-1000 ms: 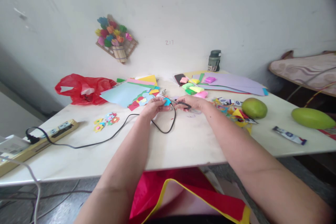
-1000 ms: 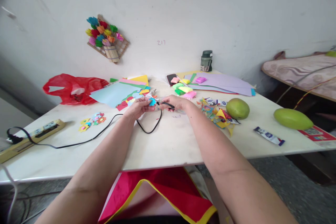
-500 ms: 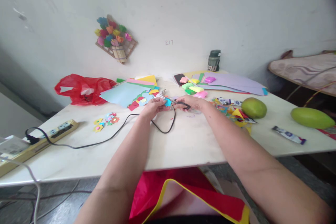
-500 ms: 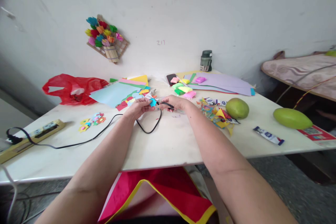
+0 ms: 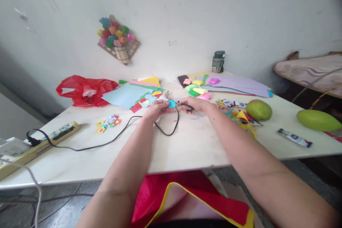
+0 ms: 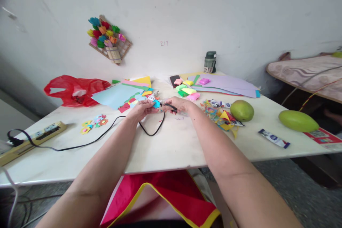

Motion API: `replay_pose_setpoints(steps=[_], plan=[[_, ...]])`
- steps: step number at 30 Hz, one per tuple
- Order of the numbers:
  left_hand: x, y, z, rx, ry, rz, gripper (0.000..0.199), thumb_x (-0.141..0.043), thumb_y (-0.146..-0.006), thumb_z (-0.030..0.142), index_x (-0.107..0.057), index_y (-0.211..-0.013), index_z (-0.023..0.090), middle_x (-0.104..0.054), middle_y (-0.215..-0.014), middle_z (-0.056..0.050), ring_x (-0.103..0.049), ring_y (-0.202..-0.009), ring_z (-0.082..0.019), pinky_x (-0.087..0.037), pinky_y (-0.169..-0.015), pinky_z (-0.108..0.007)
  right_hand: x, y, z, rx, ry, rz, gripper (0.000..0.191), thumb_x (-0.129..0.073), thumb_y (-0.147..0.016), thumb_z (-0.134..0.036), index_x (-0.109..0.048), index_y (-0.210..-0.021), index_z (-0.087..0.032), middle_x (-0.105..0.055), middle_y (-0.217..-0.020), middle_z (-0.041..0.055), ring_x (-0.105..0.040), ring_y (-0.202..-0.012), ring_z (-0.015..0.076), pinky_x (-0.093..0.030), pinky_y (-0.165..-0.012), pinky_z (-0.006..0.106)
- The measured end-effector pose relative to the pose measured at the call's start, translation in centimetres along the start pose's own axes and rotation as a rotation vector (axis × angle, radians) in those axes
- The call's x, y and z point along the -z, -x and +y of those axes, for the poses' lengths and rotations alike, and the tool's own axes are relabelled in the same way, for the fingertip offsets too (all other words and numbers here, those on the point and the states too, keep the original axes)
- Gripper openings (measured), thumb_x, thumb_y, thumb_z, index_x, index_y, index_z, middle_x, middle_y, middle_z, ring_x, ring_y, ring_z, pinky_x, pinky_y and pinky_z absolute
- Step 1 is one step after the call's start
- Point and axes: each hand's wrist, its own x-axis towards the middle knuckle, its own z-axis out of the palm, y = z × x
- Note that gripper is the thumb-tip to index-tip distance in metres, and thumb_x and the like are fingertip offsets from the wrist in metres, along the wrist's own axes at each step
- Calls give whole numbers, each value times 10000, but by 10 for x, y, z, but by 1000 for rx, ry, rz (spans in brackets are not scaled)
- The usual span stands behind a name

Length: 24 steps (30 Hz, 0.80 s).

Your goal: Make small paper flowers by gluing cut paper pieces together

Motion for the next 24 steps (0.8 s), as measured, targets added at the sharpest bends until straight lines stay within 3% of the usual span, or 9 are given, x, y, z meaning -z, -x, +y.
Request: replay_pose_setpoints(steps=[13, 19, 24], plan=[[0, -1, -1, -5, -2, 20, 193, -723, -641, 222, -572, -677, 108, -649, -623, -44, -655, -589, -159, -543, -651, -288, 2, -2, 4, -26, -32, -11, 268, -603, -739, -413, -581, -752, -146, -530, -485, -29, -451, -371, 59, -277, -350, 178], [0, -1, 0, -32, -6, 28, 242, -756, -596, 228, -582, -705, 100, -644, -644, -32, -635, -556, -129, -528, -615, -254, 0, 3, -5, -66, 15, 55, 329, -673, -683, -449, -582, -748, -140, -521, -473, -33, -427, -354, 49, -280, -345, 177], [-1, 0, 1, -51, -27, 56, 272, -770, -565, 211, -590, -735, 98, -636, -648, -21, -610, -537, -103, -508, -601, -242, 0, 0, 3, -32, -8, 158, 391, -692, -648, -496, -597, -773, -137, -512, -485, -39, -409, -362, 40, -316, -358, 174]])
